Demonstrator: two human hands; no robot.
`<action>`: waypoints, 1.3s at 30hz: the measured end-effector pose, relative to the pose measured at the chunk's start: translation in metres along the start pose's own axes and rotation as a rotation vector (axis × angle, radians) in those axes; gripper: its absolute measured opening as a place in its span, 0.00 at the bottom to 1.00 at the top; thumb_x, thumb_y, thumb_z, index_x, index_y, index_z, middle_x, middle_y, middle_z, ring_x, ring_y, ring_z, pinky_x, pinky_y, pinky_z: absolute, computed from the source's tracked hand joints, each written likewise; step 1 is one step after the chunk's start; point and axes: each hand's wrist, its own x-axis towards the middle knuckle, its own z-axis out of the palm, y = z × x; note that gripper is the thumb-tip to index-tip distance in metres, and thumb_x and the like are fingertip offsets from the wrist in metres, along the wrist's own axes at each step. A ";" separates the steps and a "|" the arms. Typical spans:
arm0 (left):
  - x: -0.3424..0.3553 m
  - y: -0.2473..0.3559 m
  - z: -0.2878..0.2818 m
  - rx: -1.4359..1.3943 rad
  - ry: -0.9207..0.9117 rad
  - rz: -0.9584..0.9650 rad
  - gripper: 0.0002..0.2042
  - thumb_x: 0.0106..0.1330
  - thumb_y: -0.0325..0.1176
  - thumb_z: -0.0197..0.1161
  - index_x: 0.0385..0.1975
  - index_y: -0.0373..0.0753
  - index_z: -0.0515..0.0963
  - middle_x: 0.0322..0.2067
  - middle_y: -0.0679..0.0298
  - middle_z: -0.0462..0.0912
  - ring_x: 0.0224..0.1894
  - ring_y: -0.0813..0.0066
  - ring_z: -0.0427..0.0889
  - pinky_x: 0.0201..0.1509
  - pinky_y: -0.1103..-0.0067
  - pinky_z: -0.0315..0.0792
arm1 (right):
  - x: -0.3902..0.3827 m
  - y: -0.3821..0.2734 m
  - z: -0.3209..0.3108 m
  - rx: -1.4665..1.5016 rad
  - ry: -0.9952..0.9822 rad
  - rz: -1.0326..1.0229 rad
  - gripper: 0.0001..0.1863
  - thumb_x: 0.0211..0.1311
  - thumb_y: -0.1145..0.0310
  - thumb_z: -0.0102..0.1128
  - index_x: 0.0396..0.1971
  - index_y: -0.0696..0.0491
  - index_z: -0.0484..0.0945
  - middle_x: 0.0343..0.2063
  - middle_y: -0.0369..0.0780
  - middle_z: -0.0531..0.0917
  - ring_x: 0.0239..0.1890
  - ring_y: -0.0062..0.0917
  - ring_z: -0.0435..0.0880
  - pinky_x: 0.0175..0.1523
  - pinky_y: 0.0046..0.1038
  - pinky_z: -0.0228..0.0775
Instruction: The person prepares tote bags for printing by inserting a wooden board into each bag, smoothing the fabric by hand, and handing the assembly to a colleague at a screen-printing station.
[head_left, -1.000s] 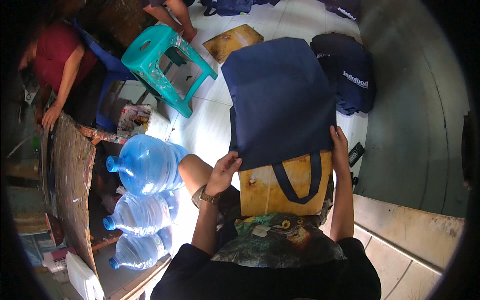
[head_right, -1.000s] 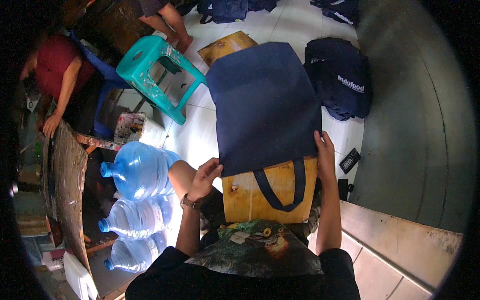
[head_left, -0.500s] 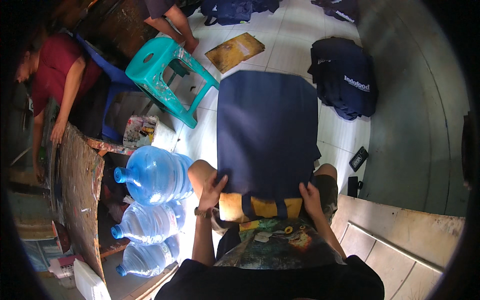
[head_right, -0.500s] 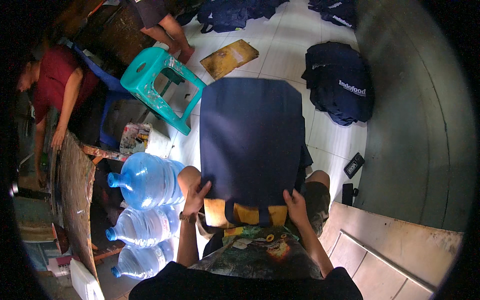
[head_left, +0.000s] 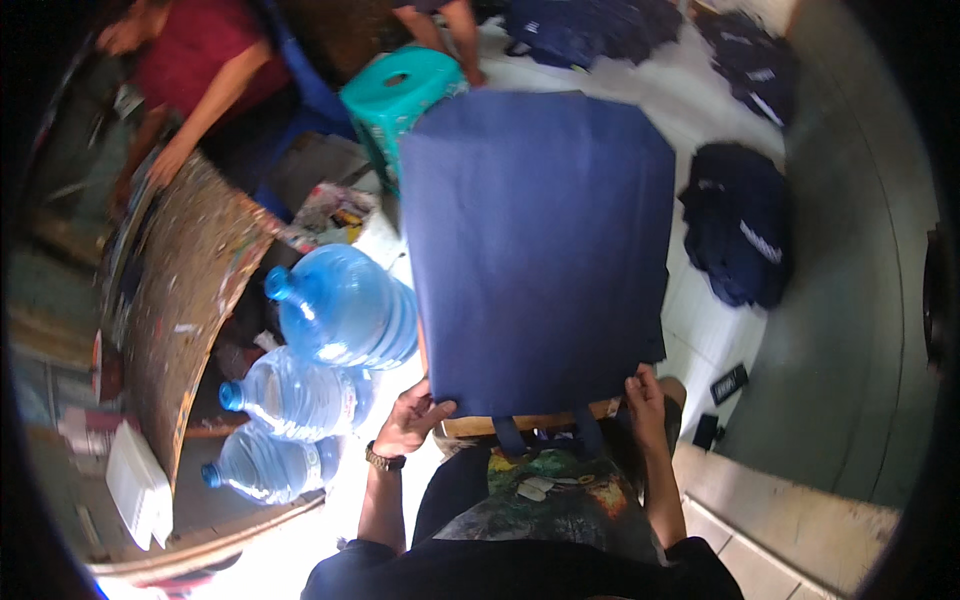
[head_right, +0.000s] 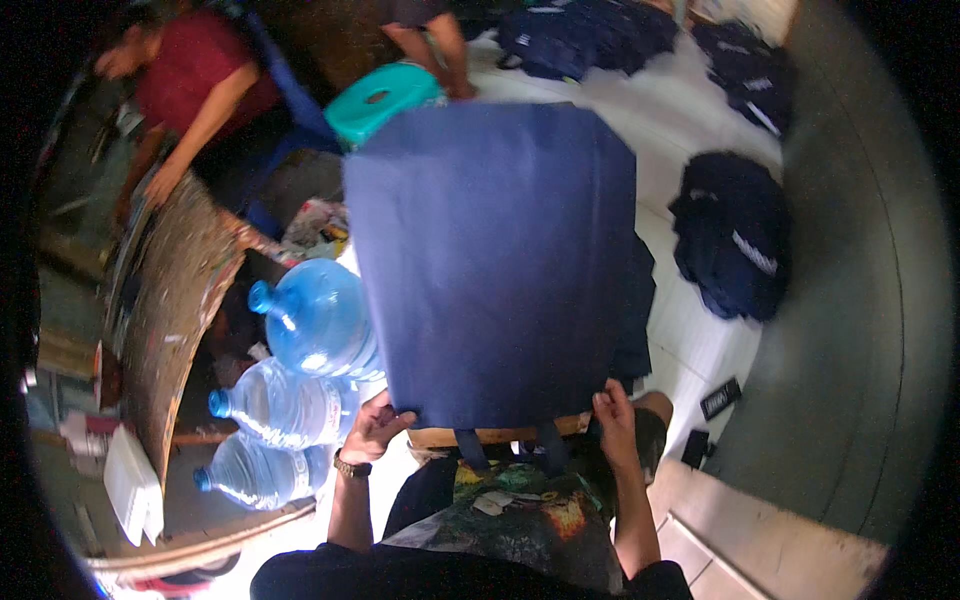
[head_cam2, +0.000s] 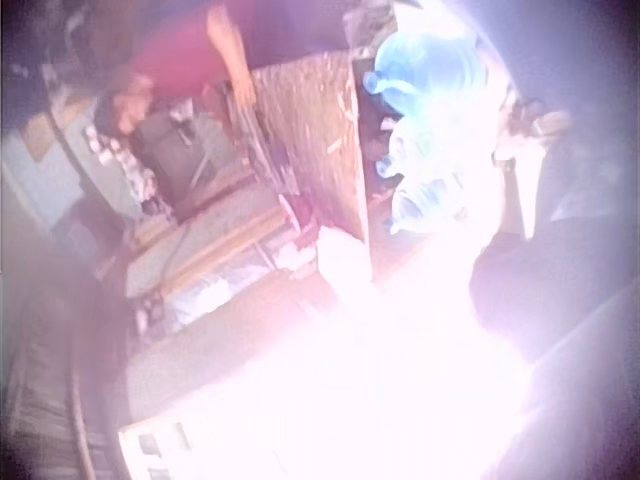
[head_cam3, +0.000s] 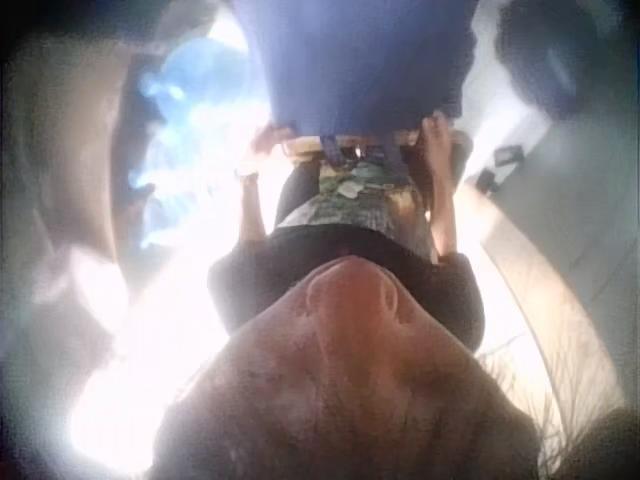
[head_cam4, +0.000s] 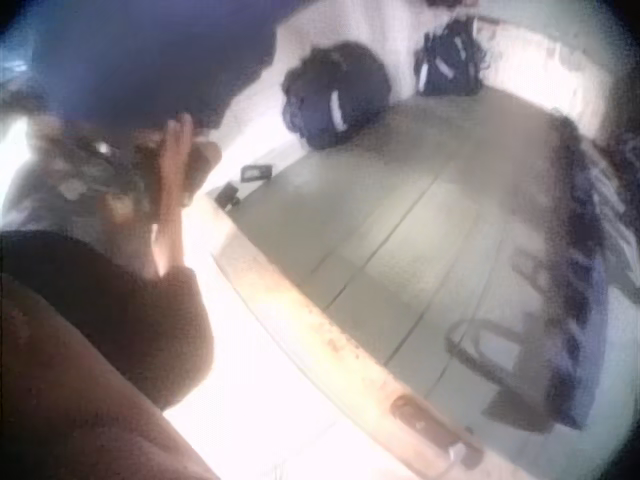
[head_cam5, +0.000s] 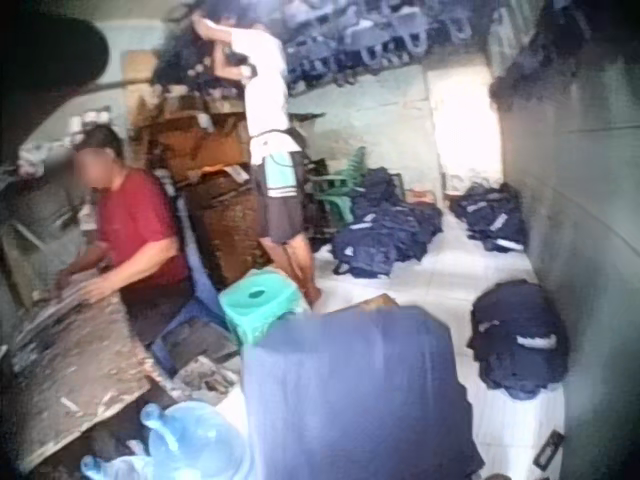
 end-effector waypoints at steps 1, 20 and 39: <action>-0.008 0.012 -0.002 -0.049 0.088 0.049 0.20 0.66 0.17 0.55 0.58 0.33 0.69 0.51 0.64 0.77 0.54 0.77 0.73 0.60 0.78 0.66 | 0.015 -0.014 0.022 0.017 -0.039 -0.098 0.13 0.69 0.69 0.53 0.50 0.57 0.70 0.31 0.27 0.69 0.34 0.11 0.67 0.43 0.16 0.61; -0.163 0.180 -0.075 1.060 1.492 0.069 0.43 0.50 0.56 0.69 0.62 0.31 0.65 0.56 0.43 0.67 0.59 0.51 0.67 0.63 0.61 0.61 | 0.076 -0.176 0.439 -0.604 -0.675 -0.907 0.25 0.65 0.56 0.57 0.56 0.58 0.72 0.52 0.48 0.74 0.51 0.32 0.74 0.58 0.31 0.64; -0.169 0.191 -0.114 1.711 1.140 0.269 0.32 0.46 0.48 0.74 0.50 0.36 0.79 0.52 0.57 0.80 0.58 0.65 0.76 0.62 0.67 0.66 | 0.067 -0.154 0.482 -0.399 -0.537 -1.624 0.13 0.65 0.69 0.50 0.24 0.55 0.81 0.25 0.36 0.83 0.34 0.30 0.82 0.40 0.32 0.64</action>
